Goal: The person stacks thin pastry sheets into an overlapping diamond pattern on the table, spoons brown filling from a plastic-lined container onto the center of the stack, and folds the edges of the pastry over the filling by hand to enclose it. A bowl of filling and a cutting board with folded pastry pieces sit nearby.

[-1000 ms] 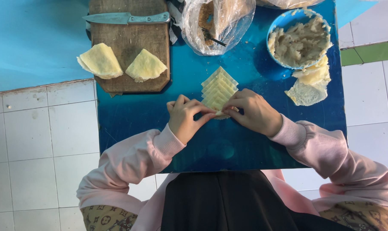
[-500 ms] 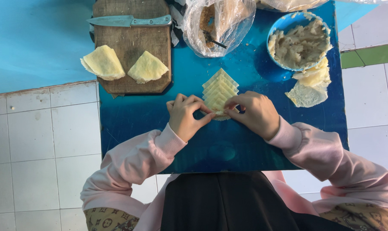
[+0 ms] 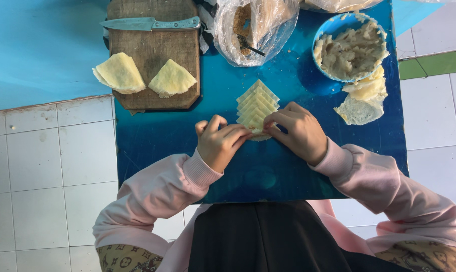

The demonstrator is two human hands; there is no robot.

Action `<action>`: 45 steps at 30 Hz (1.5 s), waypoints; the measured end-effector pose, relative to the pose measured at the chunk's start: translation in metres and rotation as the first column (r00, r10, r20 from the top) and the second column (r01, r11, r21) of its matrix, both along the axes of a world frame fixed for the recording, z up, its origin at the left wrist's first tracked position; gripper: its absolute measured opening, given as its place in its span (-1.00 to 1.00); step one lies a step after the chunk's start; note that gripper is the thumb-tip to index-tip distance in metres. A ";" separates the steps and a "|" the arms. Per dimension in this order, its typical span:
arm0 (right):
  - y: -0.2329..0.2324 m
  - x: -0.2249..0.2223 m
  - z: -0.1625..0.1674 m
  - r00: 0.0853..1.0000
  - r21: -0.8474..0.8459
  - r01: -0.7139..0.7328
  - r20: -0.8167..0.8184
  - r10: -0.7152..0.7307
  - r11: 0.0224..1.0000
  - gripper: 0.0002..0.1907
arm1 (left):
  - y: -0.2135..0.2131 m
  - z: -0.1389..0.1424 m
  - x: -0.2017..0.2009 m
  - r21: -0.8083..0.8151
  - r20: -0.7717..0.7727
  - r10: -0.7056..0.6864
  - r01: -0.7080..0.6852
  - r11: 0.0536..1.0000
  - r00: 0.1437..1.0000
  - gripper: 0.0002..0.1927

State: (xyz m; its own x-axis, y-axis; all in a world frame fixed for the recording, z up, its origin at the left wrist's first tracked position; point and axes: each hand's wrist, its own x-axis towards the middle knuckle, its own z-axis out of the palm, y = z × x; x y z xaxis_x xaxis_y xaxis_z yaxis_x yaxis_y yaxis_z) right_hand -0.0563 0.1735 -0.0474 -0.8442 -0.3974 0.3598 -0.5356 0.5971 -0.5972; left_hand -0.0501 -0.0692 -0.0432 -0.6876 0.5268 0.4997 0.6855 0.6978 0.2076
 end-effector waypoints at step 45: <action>0.001 -0.013 0.008 0.985 0.095 -0.142 -0.086 0.151 0.985 -0.79 | -0.002 -0.015 -0.029 0.045 0.296 0.096 -0.114 0.992 0.950 -0.80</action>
State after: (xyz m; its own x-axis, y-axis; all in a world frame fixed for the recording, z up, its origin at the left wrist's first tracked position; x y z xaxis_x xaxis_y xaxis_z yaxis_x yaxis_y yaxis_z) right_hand -0.0693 0.1740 -0.0390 -0.7394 -0.5478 0.3915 -0.6714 0.5561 -0.4899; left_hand -0.0791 -0.0716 -0.0585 -0.8583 0.4186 0.2968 0.5116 0.7427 0.4321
